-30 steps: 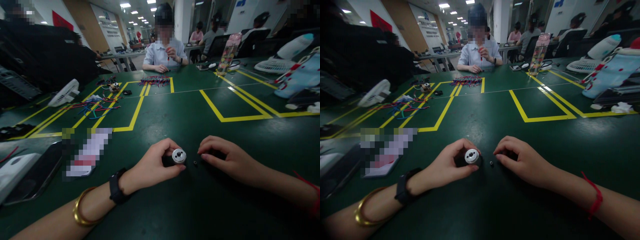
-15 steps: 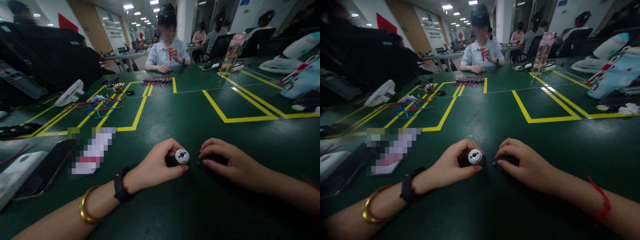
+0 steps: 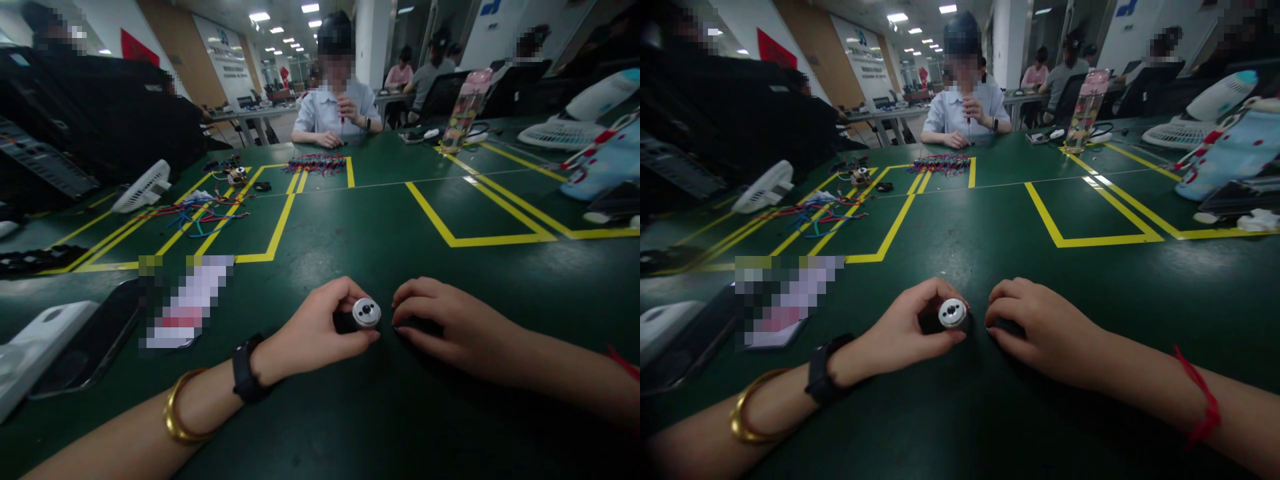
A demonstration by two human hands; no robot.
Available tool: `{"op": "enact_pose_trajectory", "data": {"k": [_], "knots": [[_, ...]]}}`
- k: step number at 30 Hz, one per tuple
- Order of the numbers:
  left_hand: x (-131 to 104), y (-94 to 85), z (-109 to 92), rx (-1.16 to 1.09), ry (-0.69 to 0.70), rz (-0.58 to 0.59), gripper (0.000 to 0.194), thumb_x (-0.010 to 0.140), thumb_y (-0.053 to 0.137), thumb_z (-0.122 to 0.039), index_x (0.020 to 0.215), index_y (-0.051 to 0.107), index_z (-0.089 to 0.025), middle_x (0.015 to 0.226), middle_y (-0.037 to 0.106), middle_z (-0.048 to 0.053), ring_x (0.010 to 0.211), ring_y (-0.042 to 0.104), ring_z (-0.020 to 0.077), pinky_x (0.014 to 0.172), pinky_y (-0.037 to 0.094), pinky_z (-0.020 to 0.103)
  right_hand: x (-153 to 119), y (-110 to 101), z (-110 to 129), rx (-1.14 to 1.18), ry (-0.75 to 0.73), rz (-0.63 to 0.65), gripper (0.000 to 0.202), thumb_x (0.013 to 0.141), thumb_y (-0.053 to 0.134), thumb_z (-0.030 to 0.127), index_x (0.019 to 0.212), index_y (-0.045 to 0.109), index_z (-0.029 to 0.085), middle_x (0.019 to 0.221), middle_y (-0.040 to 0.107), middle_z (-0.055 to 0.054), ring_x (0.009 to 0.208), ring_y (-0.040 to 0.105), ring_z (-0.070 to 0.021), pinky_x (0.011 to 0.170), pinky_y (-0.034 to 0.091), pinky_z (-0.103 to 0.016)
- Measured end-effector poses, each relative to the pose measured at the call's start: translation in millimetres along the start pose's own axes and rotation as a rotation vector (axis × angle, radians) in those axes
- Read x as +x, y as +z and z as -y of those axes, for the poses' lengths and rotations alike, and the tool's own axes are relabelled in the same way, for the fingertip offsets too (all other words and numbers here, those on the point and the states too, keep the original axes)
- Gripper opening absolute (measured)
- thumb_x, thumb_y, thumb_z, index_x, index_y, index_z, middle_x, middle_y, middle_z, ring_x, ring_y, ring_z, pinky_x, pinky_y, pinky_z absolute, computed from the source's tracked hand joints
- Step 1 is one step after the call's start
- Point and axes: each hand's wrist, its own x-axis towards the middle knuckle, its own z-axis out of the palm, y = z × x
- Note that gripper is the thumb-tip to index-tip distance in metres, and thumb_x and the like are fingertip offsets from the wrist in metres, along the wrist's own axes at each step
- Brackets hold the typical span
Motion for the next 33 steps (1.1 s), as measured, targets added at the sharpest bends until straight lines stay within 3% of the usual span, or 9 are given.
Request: {"op": "enact_pose_trajectory", "data": {"k": [6,12,17,24,30,33], "knots": [[0.2,0.8,0.4,0.038,-0.006,-0.023,0.026,0.073,0.072,-0.018,0.092,0.054,-0.017,0.085,0.061,0.000,0.075,0.058,0.0134,0.066,0.047,0.024,21.9,-11.4,21.2,0.122,-0.057,-0.224,0.008,0.087,0.059,0.020,0.095,0.064,0.020,0.101,0.061,-0.006,0.092,0.060,-0.0188,0.078,0.050,-0.032],[0.6,0.8,3.3,0.071,0.010,-0.020,0.027,0.074,0.072,-0.020,0.092,0.052,-0.018,0.083,0.058,-0.002,0.073,0.055,0.0125,0.064,0.045,0.024,32.2,-7.6,27.8,0.111,-0.072,-0.131,0.008,0.087,0.059,0.017,0.094,0.063,0.020,0.103,0.060,-0.006,0.090,0.060,-0.0177,0.079,0.049,-0.032],[0.5,0.5,2.6,0.068,0.000,-0.016,0.026,0.074,0.071,-0.019,0.092,0.052,-0.018,0.082,0.057,-0.002,0.072,0.054,0.0120,0.063,0.044,0.023,30.0,-5.7,24.3,0.110,-0.073,-0.131,0.007,0.088,0.059,0.018,0.093,0.064,0.021,0.099,0.061,-0.006,0.087,0.060,-0.0178,0.077,0.049,-0.032],[0.7,1.5,2.0,0.072,-0.020,-0.033,0.027,0.073,0.073,-0.021,0.090,0.051,-0.018,0.083,0.057,-0.001,0.074,0.055,0.0134,0.064,0.045,0.024,29.8,-6.3,24.4,0.188,-0.138,-0.297,0.007,0.091,0.058,0.021,0.096,0.063,0.021,0.098,0.061,-0.006,0.090,0.059,-0.0177,0.075,0.049,-0.030],[-1.9,-1.0,3.4,0.107,-0.002,-0.014,0.025,0.076,0.071,-0.021,0.091,0.051,-0.018,0.081,0.055,-0.003,0.070,0.052,0.0119,0.062,0.044,0.023,31.3,-5.1,26.3,0.185,-0.089,-0.134,0.007,0.089,0.060,0.019,0.093,0.066,0.020,0.099,0.059,-0.005,0.089,0.058,-0.0172,0.080,0.048,-0.031],[0.0,-0.7,5.6,0.119,0.022,-0.005,0.025,0.077,0.069,-0.020,0.096,0.053,-0.018,0.087,0.058,0.000,0.075,0.056,0.0136,0.066,0.047,0.025,28.6,3.8,21.7,0.264,-0.071,-0.151,0.016,0.088,0.063,0.022,0.104,0.062,0.021,0.103,0.059,-0.005,0.091,0.057,-0.0175,0.081,0.048,-0.032]]}}
